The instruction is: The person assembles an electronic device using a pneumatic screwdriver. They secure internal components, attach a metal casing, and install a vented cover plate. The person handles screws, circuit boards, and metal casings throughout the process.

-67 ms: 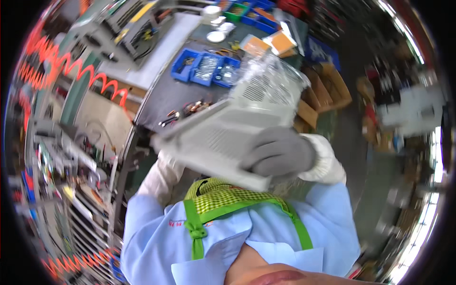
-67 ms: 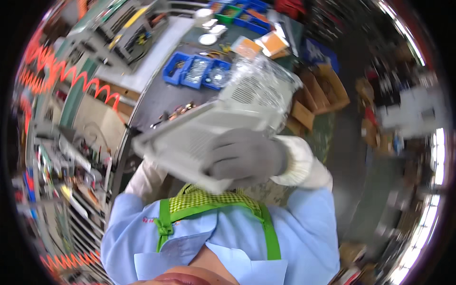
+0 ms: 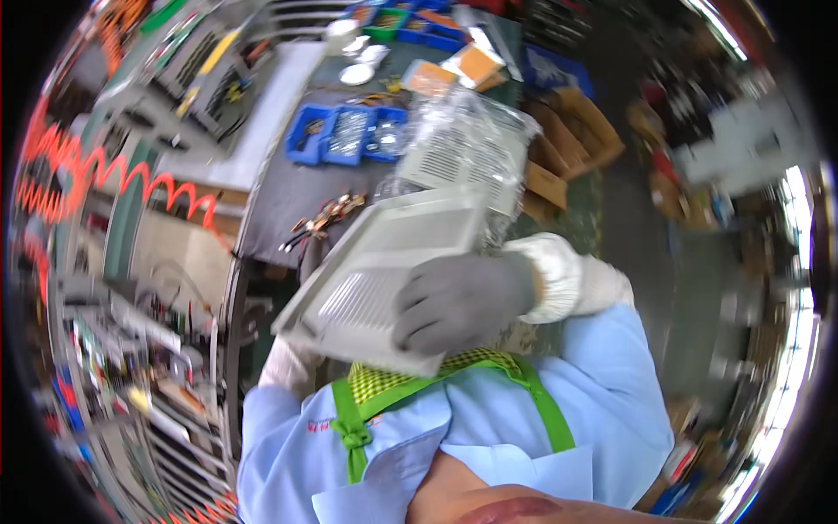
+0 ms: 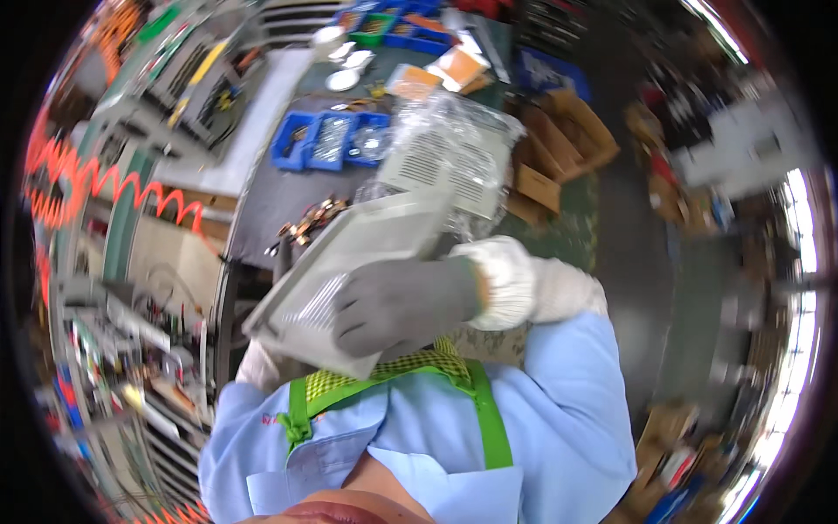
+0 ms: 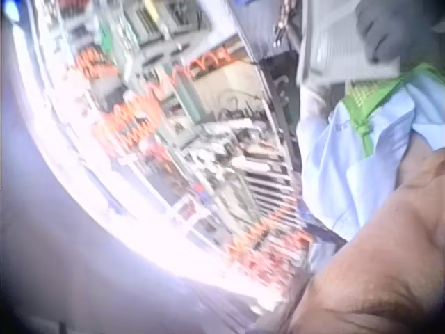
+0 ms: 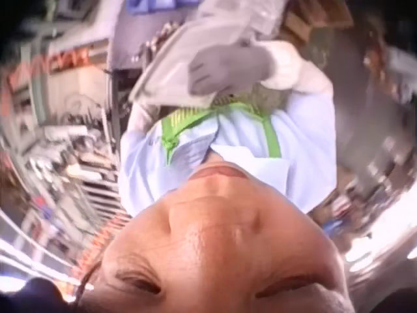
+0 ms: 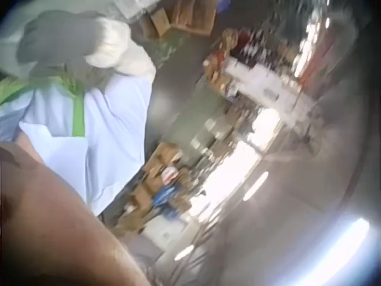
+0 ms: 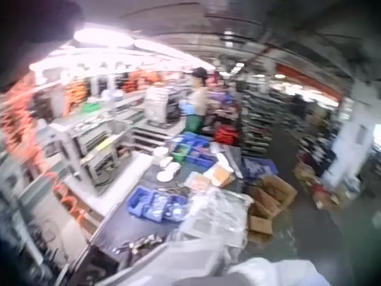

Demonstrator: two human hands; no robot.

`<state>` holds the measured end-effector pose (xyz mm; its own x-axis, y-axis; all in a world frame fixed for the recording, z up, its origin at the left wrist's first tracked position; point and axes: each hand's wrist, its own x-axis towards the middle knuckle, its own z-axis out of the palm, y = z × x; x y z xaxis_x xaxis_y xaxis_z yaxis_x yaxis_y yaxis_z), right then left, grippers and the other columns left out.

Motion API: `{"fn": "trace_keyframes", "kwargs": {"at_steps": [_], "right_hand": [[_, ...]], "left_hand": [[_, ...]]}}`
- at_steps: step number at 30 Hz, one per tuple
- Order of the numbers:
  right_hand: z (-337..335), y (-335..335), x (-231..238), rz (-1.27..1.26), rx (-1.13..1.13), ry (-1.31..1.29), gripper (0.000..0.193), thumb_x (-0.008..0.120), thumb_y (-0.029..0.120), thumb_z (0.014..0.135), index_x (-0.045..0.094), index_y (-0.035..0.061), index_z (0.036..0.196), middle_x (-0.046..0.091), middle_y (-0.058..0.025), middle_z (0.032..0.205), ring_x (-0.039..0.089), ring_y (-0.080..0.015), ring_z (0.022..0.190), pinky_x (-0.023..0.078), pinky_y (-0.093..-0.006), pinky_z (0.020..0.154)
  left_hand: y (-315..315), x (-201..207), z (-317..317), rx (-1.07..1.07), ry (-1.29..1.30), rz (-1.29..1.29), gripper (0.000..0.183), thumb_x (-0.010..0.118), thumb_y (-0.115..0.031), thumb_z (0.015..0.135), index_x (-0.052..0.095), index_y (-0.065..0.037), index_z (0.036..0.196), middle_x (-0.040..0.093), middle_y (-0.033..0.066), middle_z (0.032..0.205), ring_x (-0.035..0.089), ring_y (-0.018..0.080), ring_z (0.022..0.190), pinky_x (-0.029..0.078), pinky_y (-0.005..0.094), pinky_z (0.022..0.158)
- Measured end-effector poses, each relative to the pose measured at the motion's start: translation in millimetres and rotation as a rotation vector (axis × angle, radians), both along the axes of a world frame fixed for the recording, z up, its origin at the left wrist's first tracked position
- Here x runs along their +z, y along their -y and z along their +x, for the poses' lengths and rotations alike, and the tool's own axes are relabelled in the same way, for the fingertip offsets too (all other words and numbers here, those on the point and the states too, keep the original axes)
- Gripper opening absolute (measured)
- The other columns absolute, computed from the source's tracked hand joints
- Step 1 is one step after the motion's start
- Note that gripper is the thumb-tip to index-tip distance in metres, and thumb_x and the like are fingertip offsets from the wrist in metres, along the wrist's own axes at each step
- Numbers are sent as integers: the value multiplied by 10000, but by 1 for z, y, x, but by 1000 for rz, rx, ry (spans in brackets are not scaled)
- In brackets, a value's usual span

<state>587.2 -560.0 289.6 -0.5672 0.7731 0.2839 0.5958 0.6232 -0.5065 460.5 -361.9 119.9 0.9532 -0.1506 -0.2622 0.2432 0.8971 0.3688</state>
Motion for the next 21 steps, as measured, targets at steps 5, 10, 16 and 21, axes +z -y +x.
{"fn": "trace_keyframes", "kwargs": {"at_steps": [5, 10, 16, 21], "right_hand": [[-25, -11, -16, 57, -221, 285, 257, 613, 177, 751, 617, 99, 996, 601, -44, 1107, 558, -250, 967, 446, -402, 866], [24, 7, -55, 191, -770, 385, 524, 663, 225, 717, 539, 195, 1224, 500, -53, 1302, 503, -292, 1127, 428, -406, 949], [147, 50, -146, -311, -1578, 355, 875, 728, 376, 724, 249, 263, 1447, 210, -155, 1498, 363, -407, 1292, 402, -459, 1019], [234, 39, -207, -493, -1881, 126, 999, 749, 455, 688, 156, 292, 1476, 88, -228, 1521, 338, -484, 1281, 382, -458, 1032]], "left_hand": [[0, -18, -98, 265, -105, 82, 800, 464, -540, 830, 336, 24, 1382, 490, 224, 1302, 517, 355, 1165, 427, 448, 994], [-35, -58, -160, 528, -110, 403, 553, 607, -279, 745, 505, -5, 1215, 569, 178, 1190, 590, 295, 1019, 474, 430, 926], [-63, -82, -213, 929, 83, 1241, 190, 605, -176, 821, 582, -56, 967, 617, 107, 904, 599, 223, 852, 493, 396, 807], [-30, -66, -209, 1021, -265, 648, 398, 592, -335, 746, 567, -52, 1025, 584, 93, 999, 548, 218, 927, 450, 407, 827]]}}
